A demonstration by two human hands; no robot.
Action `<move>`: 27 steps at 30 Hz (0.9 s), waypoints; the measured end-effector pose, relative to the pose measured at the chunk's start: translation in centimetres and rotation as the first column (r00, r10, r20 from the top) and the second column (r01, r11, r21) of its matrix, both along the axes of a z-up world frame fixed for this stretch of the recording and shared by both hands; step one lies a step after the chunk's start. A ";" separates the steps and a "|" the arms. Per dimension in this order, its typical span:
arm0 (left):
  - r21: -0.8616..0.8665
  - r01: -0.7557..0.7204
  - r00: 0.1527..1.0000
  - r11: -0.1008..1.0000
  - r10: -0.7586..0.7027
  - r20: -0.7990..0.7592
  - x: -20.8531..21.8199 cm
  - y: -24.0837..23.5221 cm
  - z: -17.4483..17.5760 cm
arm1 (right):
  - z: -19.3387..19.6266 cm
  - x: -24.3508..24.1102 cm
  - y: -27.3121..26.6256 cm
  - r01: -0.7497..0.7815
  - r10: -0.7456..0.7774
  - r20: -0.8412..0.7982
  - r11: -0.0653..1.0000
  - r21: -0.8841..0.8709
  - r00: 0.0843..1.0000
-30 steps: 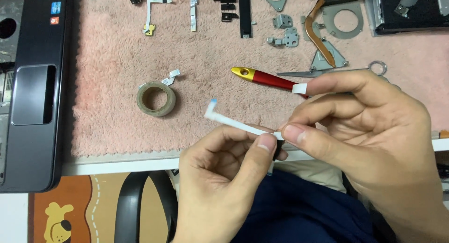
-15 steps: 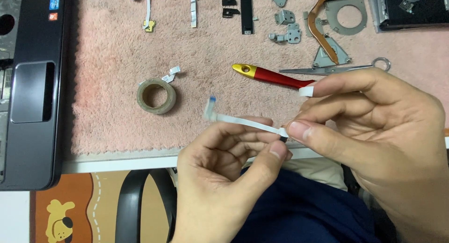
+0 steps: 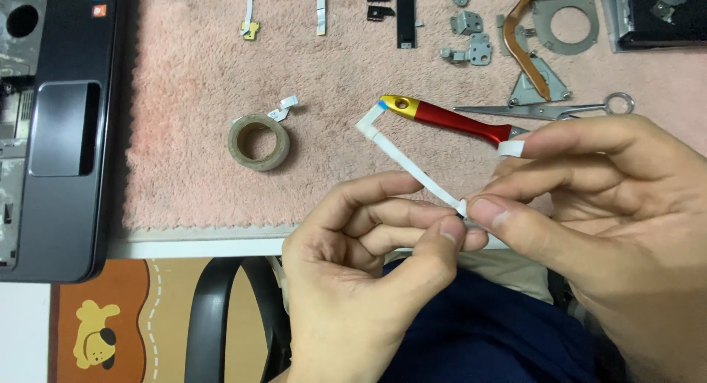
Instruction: The person handles a small white ribbon cable, peeling back its protective liner and folding it. They then use tweezers to adjust the cable. The workspace contains disassembled laptop parts, tools, and a roll of tape.
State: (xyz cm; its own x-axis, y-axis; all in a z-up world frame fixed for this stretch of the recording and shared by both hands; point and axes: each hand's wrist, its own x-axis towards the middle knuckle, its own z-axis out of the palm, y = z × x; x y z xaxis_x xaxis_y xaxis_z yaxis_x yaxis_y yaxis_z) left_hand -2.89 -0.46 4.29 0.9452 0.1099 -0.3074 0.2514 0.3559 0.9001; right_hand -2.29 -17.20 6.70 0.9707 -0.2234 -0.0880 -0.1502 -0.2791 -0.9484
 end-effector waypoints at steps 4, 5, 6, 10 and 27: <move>-0.043 0.002 0.999 0.999 0.000 0.046 -0.2 0.0 -0.4 | -0.4 -0.2 0.0 -0.001 0.002 0.020 0.999 -0.050 1.000; -0.056 0.014 0.998 0.998 -0.011 0.064 -0.2 0.1 -0.4 | -0.5 -0.2 -0.1 -0.027 0.031 0.052 0.997 -0.077 0.998; -0.068 0.027 0.996 0.997 -0.021 0.083 -0.2 0.1 -0.4 | -0.5 -0.2 -0.1 -0.052 0.061 0.084 0.993 -0.103 0.995; -0.048 0.031 0.998 0.998 -0.028 0.064 -0.1 0.2 -0.2 | -1.0 -0.2 -0.2 -0.042 0.055 0.081 0.987 -0.155 0.995; -0.035 0.020 0.999 0.999 -0.018 0.035 -0.3 -0.1 -0.1 | -1.5 -0.7 -0.9 -0.128 0.146 0.192 0.986 -0.105 0.971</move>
State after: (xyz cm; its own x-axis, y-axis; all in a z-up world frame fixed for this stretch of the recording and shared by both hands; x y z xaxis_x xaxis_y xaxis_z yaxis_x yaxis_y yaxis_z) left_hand -3.15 -0.55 4.19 0.9572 0.0813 -0.2776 0.2271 0.3835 0.8952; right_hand -2.99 -18.13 5.22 0.9886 -0.0853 0.1238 0.0838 -0.3710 -0.9248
